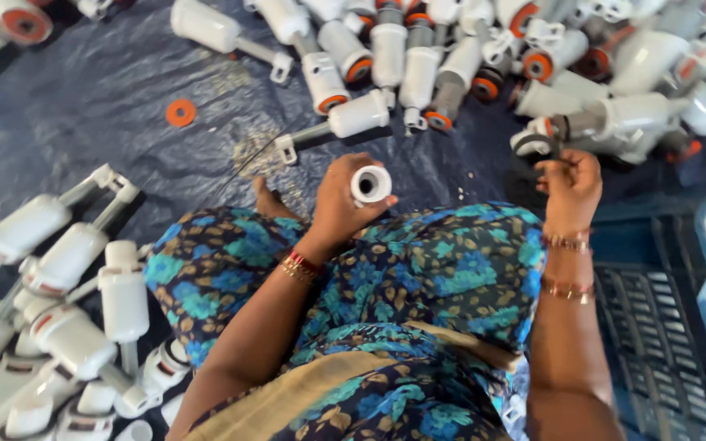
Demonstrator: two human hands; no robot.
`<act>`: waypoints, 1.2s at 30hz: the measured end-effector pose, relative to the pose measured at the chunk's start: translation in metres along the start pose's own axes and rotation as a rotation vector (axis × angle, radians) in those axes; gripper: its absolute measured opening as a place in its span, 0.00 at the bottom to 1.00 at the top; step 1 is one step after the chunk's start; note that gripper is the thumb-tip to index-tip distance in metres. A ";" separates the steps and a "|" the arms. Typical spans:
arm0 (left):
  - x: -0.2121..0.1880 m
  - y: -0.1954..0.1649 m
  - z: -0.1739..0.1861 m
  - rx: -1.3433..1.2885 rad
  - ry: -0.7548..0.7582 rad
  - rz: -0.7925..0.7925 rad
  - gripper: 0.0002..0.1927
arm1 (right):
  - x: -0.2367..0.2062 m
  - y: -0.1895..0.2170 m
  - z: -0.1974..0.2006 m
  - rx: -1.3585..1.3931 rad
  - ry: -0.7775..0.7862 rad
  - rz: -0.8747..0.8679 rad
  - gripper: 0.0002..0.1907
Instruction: The person sits on the floor and assembles white plastic components by inserting orange rings and white caps into cylindrical bodies. The person handles the parts one at a time, fitting them together by hand and placing the finished units aside.
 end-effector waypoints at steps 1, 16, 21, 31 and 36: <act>0.000 -0.001 0.003 -0.017 0.009 -0.018 0.31 | -0.015 0.012 -0.027 0.153 0.072 -0.068 0.13; 0.001 0.029 -0.006 -0.430 -0.108 0.038 0.30 | -0.099 0.063 -0.240 -0.183 0.648 0.471 0.17; 0.006 0.032 -0.006 -0.164 -0.218 -0.034 0.24 | -0.095 0.038 -0.250 -0.068 0.600 0.244 0.28; 0.004 0.044 -0.016 -0.264 -0.252 0.001 0.23 | -0.087 0.022 -0.260 -0.042 0.649 0.442 0.32; 0.006 0.044 -0.005 0.022 -0.244 0.136 0.22 | -0.081 0.024 -0.260 -0.171 0.622 0.513 0.29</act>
Point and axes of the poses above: each hand's wrist, its own x-axis towards the middle knuckle, its own z-axis out of the back of the hand, y = z × x, the point moved 4 cm from there along x, towards the middle knuckle, and after that the axes turned 15 degrees about x, right-handed, at the moved point
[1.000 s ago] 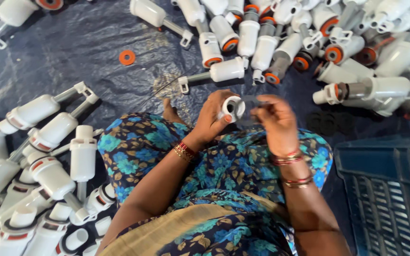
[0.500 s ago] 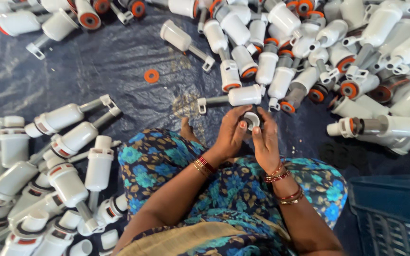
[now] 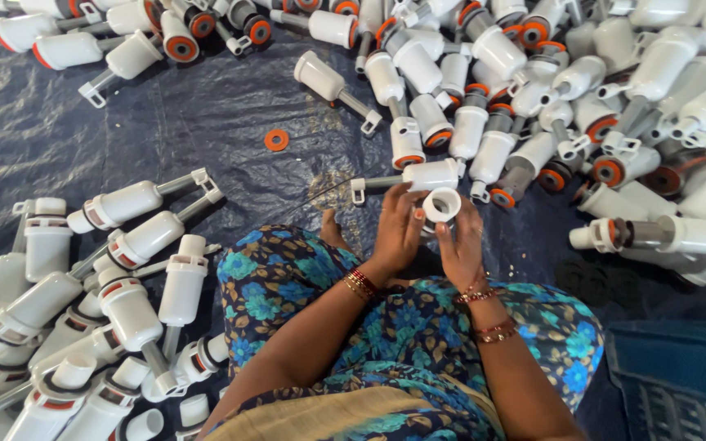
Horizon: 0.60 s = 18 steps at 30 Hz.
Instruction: The person sits on the floor and assembles white plastic components by inserting orange rings and white caps into cylindrical bodies. The person handles the parts one at a time, fitting them together by hand and placing the finished units aside.
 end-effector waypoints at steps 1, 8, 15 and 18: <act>0.000 -0.002 0.002 -0.036 0.024 0.017 0.23 | -0.001 0.001 0.002 -0.015 0.000 0.004 0.29; -0.009 -0.026 0.026 -0.030 0.021 -0.189 0.33 | -0.024 -0.001 0.005 0.110 -0.032 0.059 0.26; -0.006 -0.022 0.016 0.016 0.178 -0.073 0.34 | -0.031 -0.023 -0.001 0.051 -0.050 -0.025 0.25; -0.004 -0.021 0.016 0.089 0.233 -0.031 0.35 | -0.035 -0.024 0.001 0.136 -0.013 0.012 0.26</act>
Point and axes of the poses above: each hand's wrist, its own x-axis towards the middle knuckle, its own z-axis out of the back of the hand, y = z × x, the point moved 4 cm from there along x, towards the middle knuckle, and after that the axes turned 15 degrees about x, right-handed, at the moved point
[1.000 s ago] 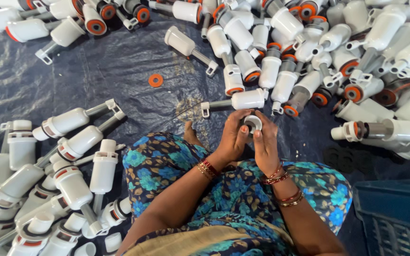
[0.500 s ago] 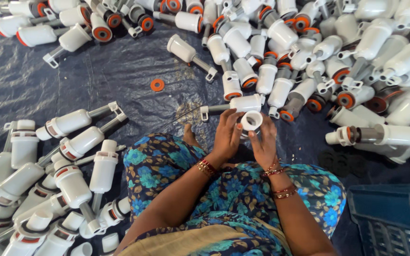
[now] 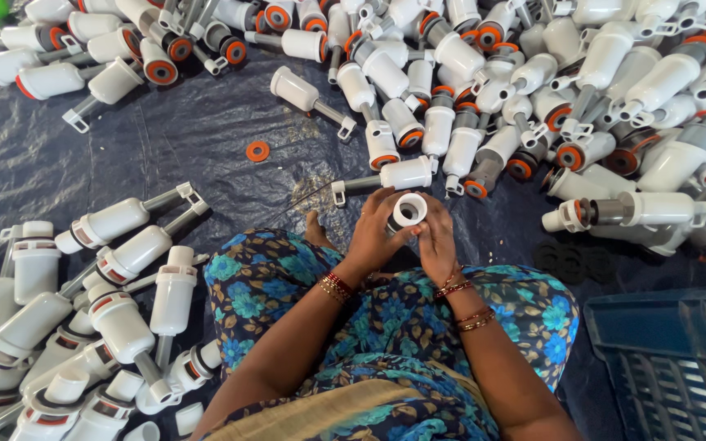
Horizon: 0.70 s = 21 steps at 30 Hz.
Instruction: The person sits on the floor and assembles white plastic components by inserting orange rings and white caps into cylindrical bodies. The person handles the parts one at a time, fitting them together by hand and placing the finished units aside.
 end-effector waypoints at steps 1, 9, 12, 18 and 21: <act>0.000 -0.001 0.002 0.022 0.000 -0.017 0.35 | -0.003 -0.002 0.001 0.041 0.003 -0.030 0.27; -0.011 -0.004 0.029 -0.050 -0.120 -0.088 0.33 | -0.035 -0.046 0.018 0.342 -0.305 -0.338 0.38; -0.011 0.014 0.072 0.273 -0.317 0.060 0.29 | -0.040 -0.054 0.037 0.172 -0.399 -0.408 0.36; -0.052 0.028 0.226 1.079 -1.104 0.398 0.35 | -0.029 -0.043 0.050 -0.180 -0.338 -0.231 0.24; -0.059 0.019 0.228 1.139 -1.056 0.482 0.41 | -0.009 -0.052 0.037 -0.299 -0.238 -0.318 0.21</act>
Point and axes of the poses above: each hand's wrist, its own x-axis towards the middle knuckle, its own z-axis out of the back of the hand, y = z × x, the point moved 4 cm from there along x, towards the middle knuckle, and after that the axes turned 15 degrees about x, right-handed, at the moved point
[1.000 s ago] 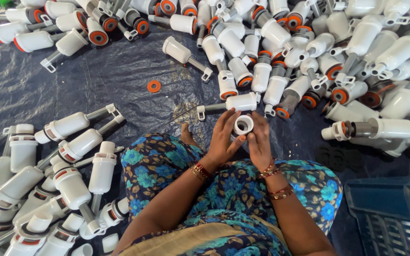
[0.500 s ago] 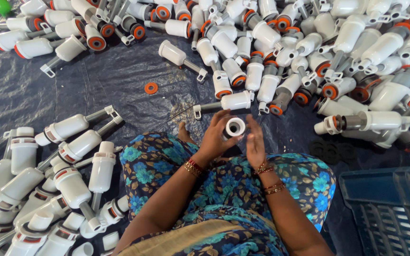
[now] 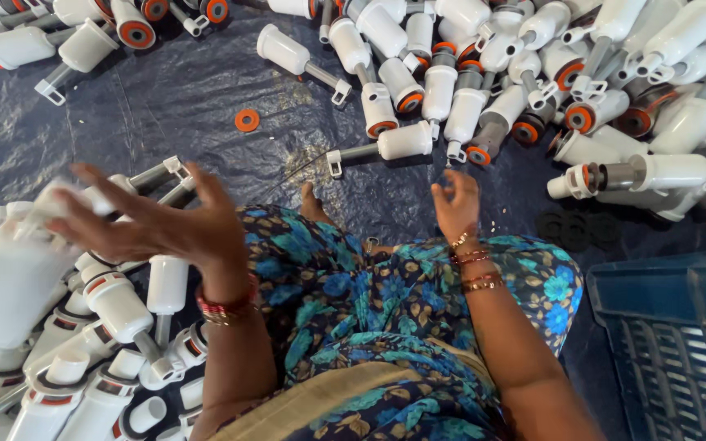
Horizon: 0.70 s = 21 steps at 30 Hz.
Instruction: The person sits on the floor and assembles white plastic components by inserting orange rings and white caps into cylindrical bodies. The person handles the parts one at a time, fitting them together by hand and placing the finished units aside.
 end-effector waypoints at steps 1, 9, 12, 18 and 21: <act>-0.010 -0.010 0.003 -0.058 0.013 -0.001 0.43 | 0.008 0.003 -0.009 -0.075 0.057 0.050 0.21; -0.115 -0.142 -0.034 -0.845 0.896 -0.396 0.26 | 0.092 0.031 -0.092 -0.617 0.550 0.263 0.45; -0.136 -0.148 -0.054 -0.878 1.081 -0.462 0.21 | 0.106 0.033 -0.107 -0.779 0.600 0.215 0.55; -0.160 -0.144 -0.078 -0.859 1.142 -0.409 0.20 | 0.074 0.016 -0.110 -0.924 0.640 0.047 0.39; -0.169 -0.145 -0.076 -0.915 1.160 -0.424 0.18 | 0.060 0.003 -0.095 -0.663 0.523 0.010 0.39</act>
Point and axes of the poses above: each hand's wrist, its own x-axis towards the middle knuckle, its own z-axis out of the back of the hand, y = z × x, the point moved 4 cm from there along x, towards the middle knuckle, and after that the axes turned 15 degrees about x, right-handed, at the moved point
